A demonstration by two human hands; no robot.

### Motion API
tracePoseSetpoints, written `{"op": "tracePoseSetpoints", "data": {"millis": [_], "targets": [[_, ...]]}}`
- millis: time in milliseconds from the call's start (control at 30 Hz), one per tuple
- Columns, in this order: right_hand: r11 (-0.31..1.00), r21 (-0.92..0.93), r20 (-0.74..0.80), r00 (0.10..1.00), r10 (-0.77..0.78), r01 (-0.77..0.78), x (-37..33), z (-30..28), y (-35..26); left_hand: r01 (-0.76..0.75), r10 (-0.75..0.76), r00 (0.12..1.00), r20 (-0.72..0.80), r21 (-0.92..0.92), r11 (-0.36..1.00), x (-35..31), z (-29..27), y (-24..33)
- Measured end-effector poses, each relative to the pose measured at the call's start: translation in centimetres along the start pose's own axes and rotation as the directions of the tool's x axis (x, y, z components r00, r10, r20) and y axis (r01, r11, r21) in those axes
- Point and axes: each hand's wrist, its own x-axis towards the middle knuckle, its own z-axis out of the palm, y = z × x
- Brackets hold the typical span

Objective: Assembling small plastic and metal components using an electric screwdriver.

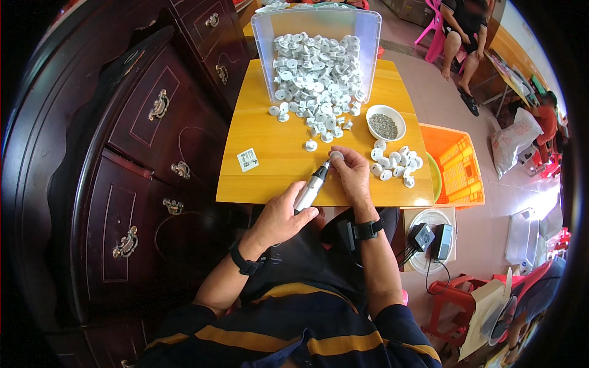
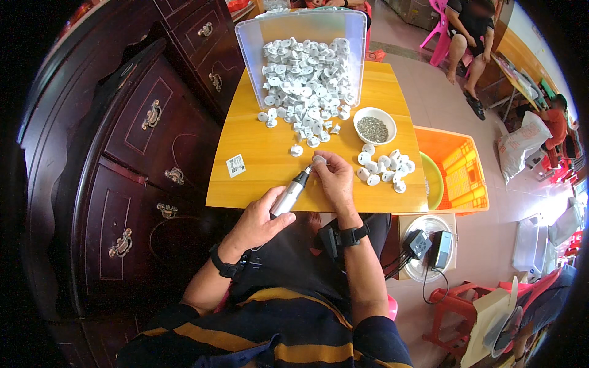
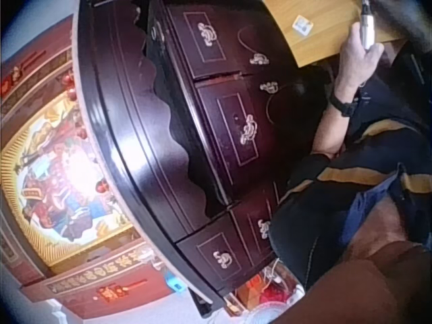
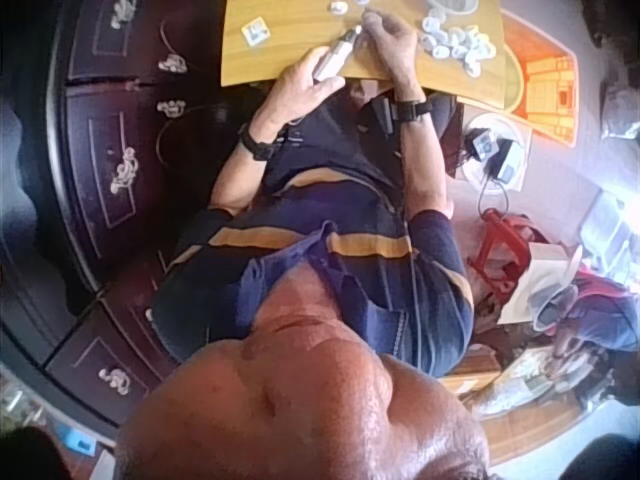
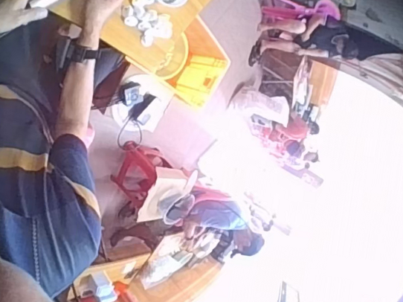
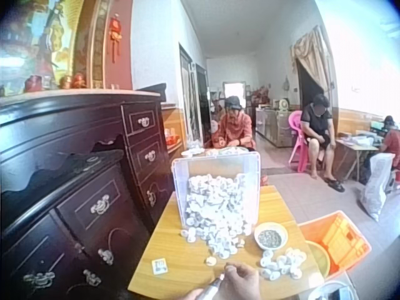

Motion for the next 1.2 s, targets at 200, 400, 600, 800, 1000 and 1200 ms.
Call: {"op": "tracePoseSetpoints", "data": {"millis": [200,400,600,800,1000,1200], "targets": [[0.998,-0.052,0.021,0.999,-0.038,0.039,0.3,-0.3,0.7,0.047,-0.047,0.999,0.010,-0.024,0.999,-0.2,0.1,0.4],[1.000,0.015,0.018,1.000,-0.018,0.018,0.2,-0.3,0.5,0.073,-0.072,0.997,0.007,-0.065,0.995,-0.1,0.1,0.1],[1.000,0.012,0.025,1.000,-0.016,0.016,0.2,-0.3,0.6,0.018,-0.020,0.999,-0.025,-0.055,0.998,-0.2,0.5,-0.4],[1.000,-0.013,0.041,0.999,-0.020,0.020,0.2,-0.5,0.5,0.031,-0.032,0.999,-0.010,-0.104,0.994,-0.2,0.6,-0.6],[1.000,0.003,0.042,0.999,-0.013,0.013,0.1,-0.5,0.6,0.030,-0.032,0.999,-0.013,-0.127,0.991,-0.2,0.7,-0.6],[0.998,0.014,0.015,0.998,-0.054,0.054,0.2,-0.4,0.7,0.039,-0.040,0.999,-0.008,-0.125,0.991,-0.1,0.8,-0.6]]}}
